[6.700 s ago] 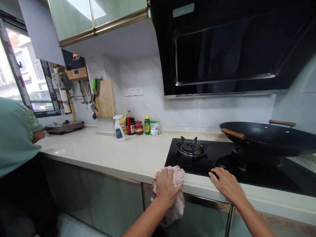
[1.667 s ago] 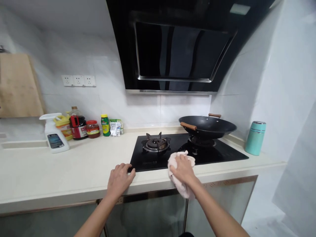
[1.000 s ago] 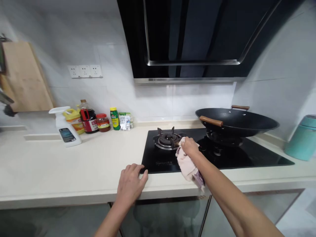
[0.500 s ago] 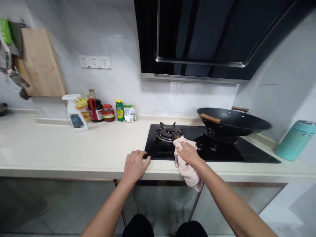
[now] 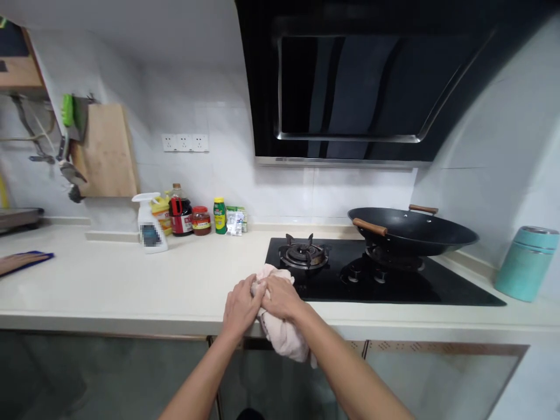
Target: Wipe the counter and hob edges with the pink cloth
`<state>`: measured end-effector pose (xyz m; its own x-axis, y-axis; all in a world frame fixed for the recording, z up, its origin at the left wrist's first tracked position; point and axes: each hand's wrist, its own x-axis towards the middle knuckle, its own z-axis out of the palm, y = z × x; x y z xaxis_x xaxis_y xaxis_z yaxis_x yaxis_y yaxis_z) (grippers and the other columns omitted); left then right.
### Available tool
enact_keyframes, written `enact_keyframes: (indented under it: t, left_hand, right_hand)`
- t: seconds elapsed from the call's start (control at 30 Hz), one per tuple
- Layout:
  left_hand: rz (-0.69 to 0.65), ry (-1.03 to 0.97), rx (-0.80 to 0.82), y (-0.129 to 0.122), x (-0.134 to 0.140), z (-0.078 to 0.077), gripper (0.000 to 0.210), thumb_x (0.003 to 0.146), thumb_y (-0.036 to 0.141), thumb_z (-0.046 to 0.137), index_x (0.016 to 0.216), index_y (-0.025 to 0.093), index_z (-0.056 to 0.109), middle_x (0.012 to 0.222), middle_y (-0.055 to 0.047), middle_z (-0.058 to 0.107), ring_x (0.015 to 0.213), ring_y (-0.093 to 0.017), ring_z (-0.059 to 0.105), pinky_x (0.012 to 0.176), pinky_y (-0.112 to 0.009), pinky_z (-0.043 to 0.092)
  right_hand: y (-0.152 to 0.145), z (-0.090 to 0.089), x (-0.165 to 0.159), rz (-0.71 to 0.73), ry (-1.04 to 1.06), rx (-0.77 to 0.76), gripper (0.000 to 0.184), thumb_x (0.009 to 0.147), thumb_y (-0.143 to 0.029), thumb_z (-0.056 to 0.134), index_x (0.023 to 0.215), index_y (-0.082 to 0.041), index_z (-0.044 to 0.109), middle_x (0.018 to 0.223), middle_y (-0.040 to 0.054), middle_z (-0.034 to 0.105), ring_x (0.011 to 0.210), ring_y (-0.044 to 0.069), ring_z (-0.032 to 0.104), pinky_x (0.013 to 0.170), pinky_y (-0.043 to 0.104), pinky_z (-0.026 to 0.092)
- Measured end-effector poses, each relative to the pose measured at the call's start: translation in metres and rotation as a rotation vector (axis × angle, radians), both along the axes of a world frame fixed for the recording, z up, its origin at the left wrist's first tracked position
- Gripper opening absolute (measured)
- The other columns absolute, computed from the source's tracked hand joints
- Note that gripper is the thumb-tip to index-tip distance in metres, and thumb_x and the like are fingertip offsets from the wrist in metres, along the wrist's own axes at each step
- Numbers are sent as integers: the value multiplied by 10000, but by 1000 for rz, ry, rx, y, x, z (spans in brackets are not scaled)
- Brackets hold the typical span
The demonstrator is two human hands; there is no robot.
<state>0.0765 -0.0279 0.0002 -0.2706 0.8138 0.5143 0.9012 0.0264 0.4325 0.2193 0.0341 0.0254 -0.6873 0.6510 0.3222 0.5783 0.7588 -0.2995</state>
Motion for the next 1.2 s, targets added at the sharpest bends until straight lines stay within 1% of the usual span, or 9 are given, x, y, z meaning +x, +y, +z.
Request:
enact_keyframes:
  t: [0.1,0.23,0.4,0.63,0.8,0.9,1.0,1.1,1.2]
  left_hand:
    - [-14,-3,-18,0,-3,0,523,1031,531,379,1403,233,594,1316,-104,704,1250,-256,623,1087,-428,439]
    - [-24,33,-38,-2,-3,1,490,1046,510,345,1269,255,698,1269,-90,722,1233,-253,633,1050,-414,455]
    - [-24,74,-36,-3,-3,2,451,1032,498,409,1097,233,769,1137,-87,773,1174,-262,652,1023,-398,456]
    - [-7,97,-39,-5,2,3,386,1008,479,468,1086,250,769,1132,-77,769,1157,-268,641,999,-396,457]
    - [9,101,-49,-7,7,5,386,1008,467,469,1087,233,766,1141,-83,766,1159,-279,634,983,-412,454]
    - [17,97,-52,-6,10,6,411,1009,493,464,1070,225,769,1134,-92,767,1144,-283,635,976,-416,449]
    - [25,91,-47,-4,13,7,464,1003,549,455,1060,216,773,1127,-108,765,1134,-306,627,983,-441,440]
    - [23,83,-37,-4,14,7,492,998,585,451,1064,219,773,1136,-106,764,1138,-315,622,999,-455,429]
    - [14,72,-30,-4,13,7,483,1002,586,444,1062,237,772,1142,-92,766,1137,-298,630,995,-433,430]
  right_hand:
    - [9,1,-5,-10,18,-32,396,991,-441,422,1270,-257,635,1341,76,691,1265,260,586,1070,417,402]
    - [21,-1,24,-101,37,-70,415,932,-443,497,1262,-238,644,1348,95,685,1256,275,604,1047,411,429]
    - [19,-10,93,-236,75,-75,413,903,-338,464,1268,-239,631,1356,78,680,1276,259,596,1073,383,415]
    - [16,-33,206,-345,122,-40,441,904,-364,416,1273,-245,627,1414,72,653,1274,251,599,1080,362,424]
    - [23,-51,248,-549,157,19,522,944,-420,373,1379,-215,575,1520,106,572,1413,268,506,1176,389,358]
    - [20,-53,240,-647,129,83,489,964,-391,348,1317,-169,602,1430,149,617,1365,290,528,1129,409,376]
    - [12,-43,208,-642,33,114,440,962,-386,376,1226,-147,635,1312,178,651,1270,312,562,1062,426,389]
    - [5,-30,160,-534,-12,71,422,965,-400,408,1223,-159,638,1294,179,645,1237,324,556,1041,445,379]
    - [-4,-19,102,-349,5,29,422,957,-380,443,1277,-166,615,1325,173,637,1245,328,540,1047,466,370]
